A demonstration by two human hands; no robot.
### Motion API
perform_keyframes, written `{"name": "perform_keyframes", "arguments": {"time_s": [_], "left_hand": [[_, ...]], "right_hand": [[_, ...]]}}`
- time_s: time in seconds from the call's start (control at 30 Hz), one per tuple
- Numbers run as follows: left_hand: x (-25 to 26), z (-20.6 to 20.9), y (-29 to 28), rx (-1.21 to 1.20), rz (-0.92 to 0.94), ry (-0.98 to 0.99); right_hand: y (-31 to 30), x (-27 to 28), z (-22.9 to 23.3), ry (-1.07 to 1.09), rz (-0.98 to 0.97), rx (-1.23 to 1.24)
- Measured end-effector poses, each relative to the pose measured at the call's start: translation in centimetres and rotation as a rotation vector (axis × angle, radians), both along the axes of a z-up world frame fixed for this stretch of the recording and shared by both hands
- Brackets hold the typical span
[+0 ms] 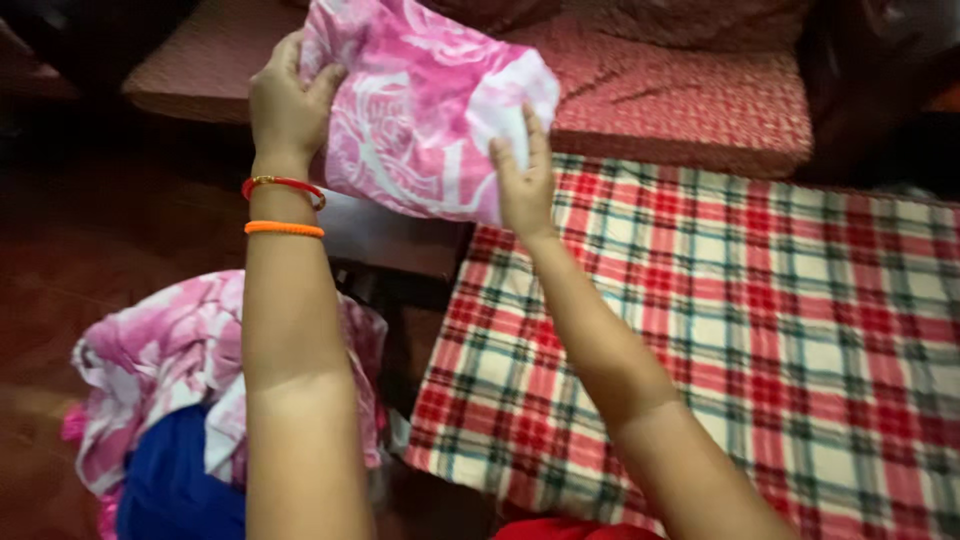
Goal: The person folds a pink floral blanket on a plaid-covered table, smoothing and aligning edges before folding it into a compact rectangle. The folded blanket is placed on a nearby surface, and the person then unfolds another similar blanket to begin folding it again.
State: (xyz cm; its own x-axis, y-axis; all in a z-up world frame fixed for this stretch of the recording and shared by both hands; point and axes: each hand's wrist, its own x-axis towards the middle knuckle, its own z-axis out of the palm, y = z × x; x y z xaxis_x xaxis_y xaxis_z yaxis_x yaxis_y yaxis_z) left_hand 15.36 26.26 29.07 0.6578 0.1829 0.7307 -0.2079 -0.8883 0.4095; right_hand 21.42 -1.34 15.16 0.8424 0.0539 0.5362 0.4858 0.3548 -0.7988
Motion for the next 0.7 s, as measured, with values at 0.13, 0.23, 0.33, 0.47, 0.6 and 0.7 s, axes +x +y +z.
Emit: {"name": "perform_keyframes", "arguments": {"time_s": [0.13, 0.23, 0.33, 0.47, 0.6, 0.7], "left_hand": [[1.4, -2.5, 2.0, -0.038, 0.586, 0.318], [1.6, -6.6, -0.2, -0.047, 0.485, 0.637], [1.8, -9.4, -2.5, -0.038, 0.397, 0.825], [2.9, -10.3, -4.9, -0.093, 0.405, 0.783], [2.8, -11.7, -5.8, -0.039, 0.473, 0.777], [2.7, -13.5, -6.1, -0.031, 0.489, 0.700]], "right_hand": [[6.8, 1.3, -3.3, -0.077, -0.228, -0.414], [8.6, 1.8, -6.0, 0.144, -0.090, -0.759], [10.3, 2.2, -7.5, 0.190, -0.103, -0.820], [11.4, 1.9, -8.7, 0.226, -0.137, -0.843], [12.2, 2.2, -10.4, 0.110, -0.219, -0.797], [11.0, 3.2, -11.9, 0.109, -0.146, -0.857]]}}
